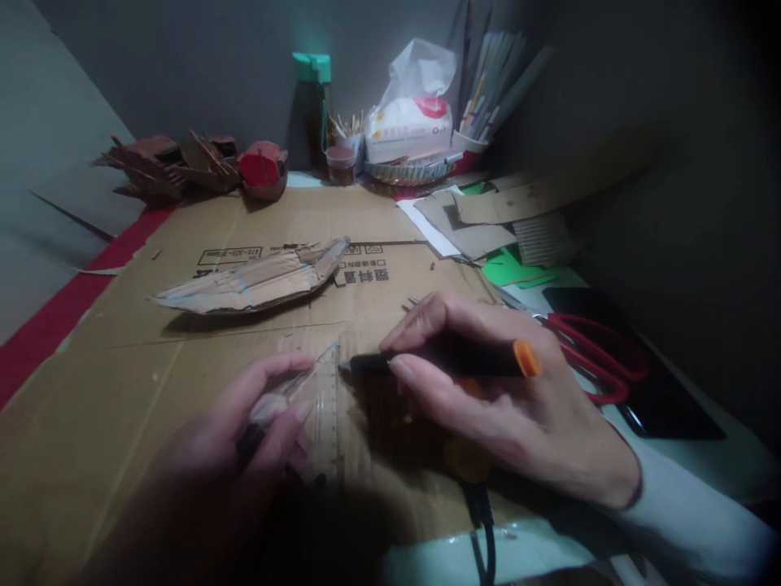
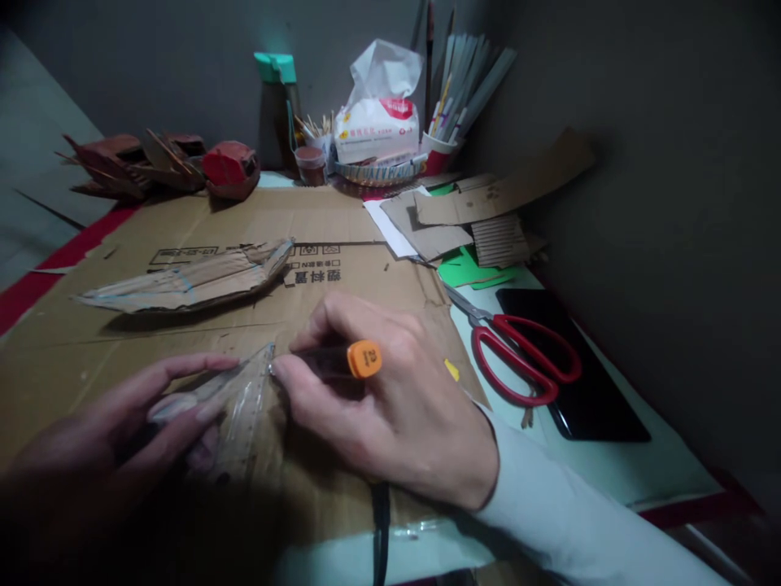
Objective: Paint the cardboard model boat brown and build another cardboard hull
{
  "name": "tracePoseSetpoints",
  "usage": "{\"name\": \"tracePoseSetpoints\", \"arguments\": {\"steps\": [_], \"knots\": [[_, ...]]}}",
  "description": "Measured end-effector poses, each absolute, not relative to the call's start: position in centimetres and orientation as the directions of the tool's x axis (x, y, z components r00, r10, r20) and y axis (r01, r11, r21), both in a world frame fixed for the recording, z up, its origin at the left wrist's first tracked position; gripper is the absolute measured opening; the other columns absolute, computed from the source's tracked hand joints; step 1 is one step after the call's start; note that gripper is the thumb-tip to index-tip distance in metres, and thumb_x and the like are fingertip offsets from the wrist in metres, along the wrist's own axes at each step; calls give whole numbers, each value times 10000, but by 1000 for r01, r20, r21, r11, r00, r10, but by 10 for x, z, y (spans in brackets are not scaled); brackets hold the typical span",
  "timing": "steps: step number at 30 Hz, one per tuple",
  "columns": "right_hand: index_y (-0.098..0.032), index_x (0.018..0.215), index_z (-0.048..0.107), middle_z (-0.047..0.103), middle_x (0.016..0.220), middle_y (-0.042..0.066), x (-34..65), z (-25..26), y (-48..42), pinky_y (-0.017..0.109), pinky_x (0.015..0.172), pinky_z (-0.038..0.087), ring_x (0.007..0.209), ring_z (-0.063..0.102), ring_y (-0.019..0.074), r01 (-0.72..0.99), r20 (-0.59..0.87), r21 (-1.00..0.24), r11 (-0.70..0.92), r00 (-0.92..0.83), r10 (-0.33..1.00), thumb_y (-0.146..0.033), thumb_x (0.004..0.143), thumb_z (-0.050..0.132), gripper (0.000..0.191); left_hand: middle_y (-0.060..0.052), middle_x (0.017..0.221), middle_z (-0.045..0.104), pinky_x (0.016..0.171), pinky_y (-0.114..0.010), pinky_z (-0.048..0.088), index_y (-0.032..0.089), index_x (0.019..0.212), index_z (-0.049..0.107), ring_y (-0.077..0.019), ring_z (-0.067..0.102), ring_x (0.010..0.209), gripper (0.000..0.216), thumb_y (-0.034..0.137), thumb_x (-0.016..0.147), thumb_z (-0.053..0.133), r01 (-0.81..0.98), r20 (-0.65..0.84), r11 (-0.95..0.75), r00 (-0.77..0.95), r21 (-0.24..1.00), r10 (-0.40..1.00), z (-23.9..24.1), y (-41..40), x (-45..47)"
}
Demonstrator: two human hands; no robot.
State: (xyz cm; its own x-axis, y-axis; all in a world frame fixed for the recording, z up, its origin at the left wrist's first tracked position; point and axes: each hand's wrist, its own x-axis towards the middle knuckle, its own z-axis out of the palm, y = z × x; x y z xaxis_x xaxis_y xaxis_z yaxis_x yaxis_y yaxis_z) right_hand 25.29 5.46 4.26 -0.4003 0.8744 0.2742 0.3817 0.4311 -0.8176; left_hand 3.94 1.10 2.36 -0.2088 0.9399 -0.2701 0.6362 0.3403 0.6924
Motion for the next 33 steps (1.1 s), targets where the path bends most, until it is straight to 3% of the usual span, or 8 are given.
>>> {"name": "tracePoseSetpoints", "arguments": {"steps": [6, 10, 15, 18, 22, 27, 29, 33], "knots": [[-153, 830, 657, 641, 735, -16, 254, 45, 52, 274, 625, 451, 628, 564, 111, 391, 269, -813, 431, -404, 874, -203, 910, 655, 94, 70, 645, 711, 731, -429, 465, 430, 1182, 599, -298, 680, 704, 433, 631, 826, 455, 686, -300, 373, -229, 625, 926, 20, 12, 36], [-149, 834, 658, 643, 744, -16, 254, 45, 53, 275, 656, 453, 639, 572, 111, 383, 288, -810, 443, -398, 871, -205, 912, 654, 97, 46, 930, 783, 825, -487, 438, 455, 1183, 597, -337, 690, 894, 427, 636, 826, 447, 692, -253, 337, -225, 639, 941, 14, 10, 35], [-140, 897, 667, 637, 765, -13, 252, 39, 58, 278, 672, 457, 657, 583, 117, 393, 307, -804, 447, -370, 877, -218, 924, 653, 84, 58, 682, 691, 722, -440, 437, 433, 1169, 601, -284, 642, 679, 441, 631, 824, 409, 692, -278, 364, -239, 624, 930, 17, 10, 37], [-128, 916, 673, 632, 766, 1, 252, 37, 61, 290, 689, 462, 675, 584, 131, 403, 329, -786, 470, -370, 869, -225, 921, 650, 100, 51, 721, 717, 710, -433, 461, 429, 1174, 597, -286, 660, 700, 468, 653, 812, 403, 700, -282, 378, -255, 606, 925, 18, 10, 37], [-139, 874, 658, 631, 750, -9, 252, 41, 59, 272, 636, 451, 641, 569, 117, 402, 303, -795, 454, -386, 872, -216, 923, 641, 93, 40, 912, 798, 725, -448, 482, 432, 1138, 630, -350, 721, 924, 447, 633, 790, 434, 697, -244, 347, -247, 628, 938, 14, 11, 36], [-158, 798, 634, 629, 727, -18, 252, 46, 53, 261, 628, 447, 641, 566, 110, 397, 291, -793, 463, -420, 860, -193, 901, 647, 110, 19, 1163, 767, 830, -528, 452, 430, 1148, 635, -409, 640, 1182, 452, 623, 789, 439, 659, -237, 340, -244, 671, 940, 10, 11, 35], [-161, 792, 632, 632, 720, -17, 252, 46, 53, 262, 621, 450, 634, 567, 113, 403, 285, -793, 456, -416, 864, -194, 894, 649, 108, 2, 1113, 776, 843, -527, 443, 415, 1164, 632, -404, 658, 1138, 470, 638, 798, 438, 650, -247, 342, -237, 679, 940, 10, 10, 35], [-164, 818, 652, 663, 746, 1, 255, 46, 55, 270, 616, 487, 641, 613, 130, 400, 274, -812, 425, -381, 883, -215, 895, 650, 92, 44, 696, 719, 746, -424, 457, 379, 1209, 600, -298, 706, 788, 498, 654, 842, 405, 635, -267, 311, -168, 707, 949, 12, 9, 37]]}}
